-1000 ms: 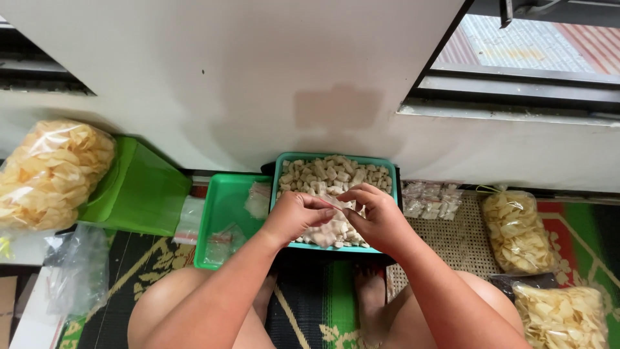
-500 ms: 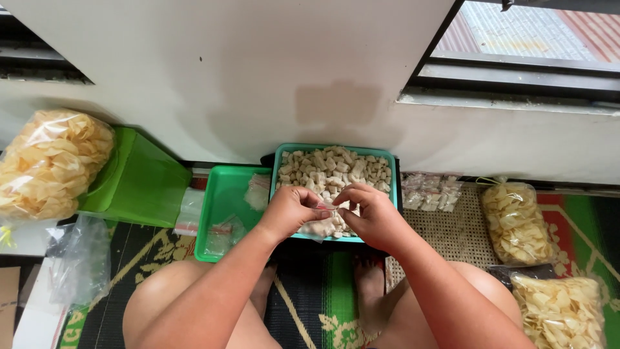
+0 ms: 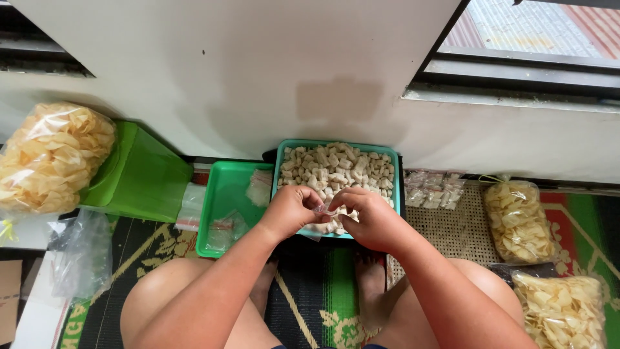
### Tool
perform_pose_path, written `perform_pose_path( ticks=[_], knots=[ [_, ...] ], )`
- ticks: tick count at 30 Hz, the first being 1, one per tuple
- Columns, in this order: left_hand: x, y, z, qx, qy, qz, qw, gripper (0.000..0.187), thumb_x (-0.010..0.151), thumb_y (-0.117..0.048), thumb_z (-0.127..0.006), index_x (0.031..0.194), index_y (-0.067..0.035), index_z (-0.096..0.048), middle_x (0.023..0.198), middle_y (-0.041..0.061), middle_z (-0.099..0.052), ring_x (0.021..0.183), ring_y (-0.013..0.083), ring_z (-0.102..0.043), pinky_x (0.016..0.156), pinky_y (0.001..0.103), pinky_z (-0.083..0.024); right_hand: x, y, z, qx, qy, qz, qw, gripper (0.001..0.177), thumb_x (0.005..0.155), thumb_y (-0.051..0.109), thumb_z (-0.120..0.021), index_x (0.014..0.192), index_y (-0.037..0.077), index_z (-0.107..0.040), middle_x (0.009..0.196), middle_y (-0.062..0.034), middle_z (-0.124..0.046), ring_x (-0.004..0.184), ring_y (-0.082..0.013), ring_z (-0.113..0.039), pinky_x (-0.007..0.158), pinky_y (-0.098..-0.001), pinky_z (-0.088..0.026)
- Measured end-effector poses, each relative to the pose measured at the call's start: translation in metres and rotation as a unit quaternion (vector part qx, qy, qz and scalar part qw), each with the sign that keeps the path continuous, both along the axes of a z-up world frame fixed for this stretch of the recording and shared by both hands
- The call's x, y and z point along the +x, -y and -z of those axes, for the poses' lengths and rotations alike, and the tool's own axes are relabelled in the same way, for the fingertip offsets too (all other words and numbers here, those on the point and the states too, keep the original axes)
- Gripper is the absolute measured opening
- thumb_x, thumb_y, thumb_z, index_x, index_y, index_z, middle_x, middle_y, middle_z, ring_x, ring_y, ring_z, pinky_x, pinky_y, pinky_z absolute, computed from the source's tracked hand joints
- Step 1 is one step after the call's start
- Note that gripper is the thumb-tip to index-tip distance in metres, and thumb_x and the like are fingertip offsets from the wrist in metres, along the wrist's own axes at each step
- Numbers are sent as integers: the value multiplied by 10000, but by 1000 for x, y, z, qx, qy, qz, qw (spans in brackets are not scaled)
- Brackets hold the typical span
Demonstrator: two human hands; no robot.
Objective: A person is sitting on the floor packaging small white snack items into small plastic bags and sealing them.
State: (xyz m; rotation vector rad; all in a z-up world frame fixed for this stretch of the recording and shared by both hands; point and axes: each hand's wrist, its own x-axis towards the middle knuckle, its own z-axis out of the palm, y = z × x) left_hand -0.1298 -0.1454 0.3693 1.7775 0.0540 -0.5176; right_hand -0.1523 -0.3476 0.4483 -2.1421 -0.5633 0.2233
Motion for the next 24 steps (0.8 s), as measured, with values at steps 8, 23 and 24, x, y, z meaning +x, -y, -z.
perform_pose_path(
  ticks=[8, 23, 24],
  knots=[
    [-4, -10, -31, 40, 9, 51, 998, 186, 665, -151, -908, 810, -113, -798, 660, -11, -716, 643, 81, -658, 605, 218, -492, -2, -3, -12, -4, -76, -25, 997, 245, 826, -32, -634, 992, 70, -783, 943, -111, -755, 719, -225, -637, 670, -355, -537],
    [-17, -21, -41, 154, 78, 162, 972, 76, 798, -181, -808, 869, -205, -821, 785, -4, -802, 864, 210, -768, 786, 321, -574, -1, -5, -11, 12, -357, -18, 934, 473, 850, 6, -625, 1311, 92, -685, 1056, -185, -787, 496, -143, -629, 490, -253, -524],
    [-18, -23, -39, 181, 92, 184, 962, 91, 810, -219, -808, 898, -241, -821, 816, -13, -808, 914, 238, -768, 826, 338, -581, -1, -3, -12, 30, -387, -30, 921, 554, 848, -16, -617, 1399, 34, -606, 1210, -223, -760, 497, -141, -637, 488, -251, -537]
  ],
)
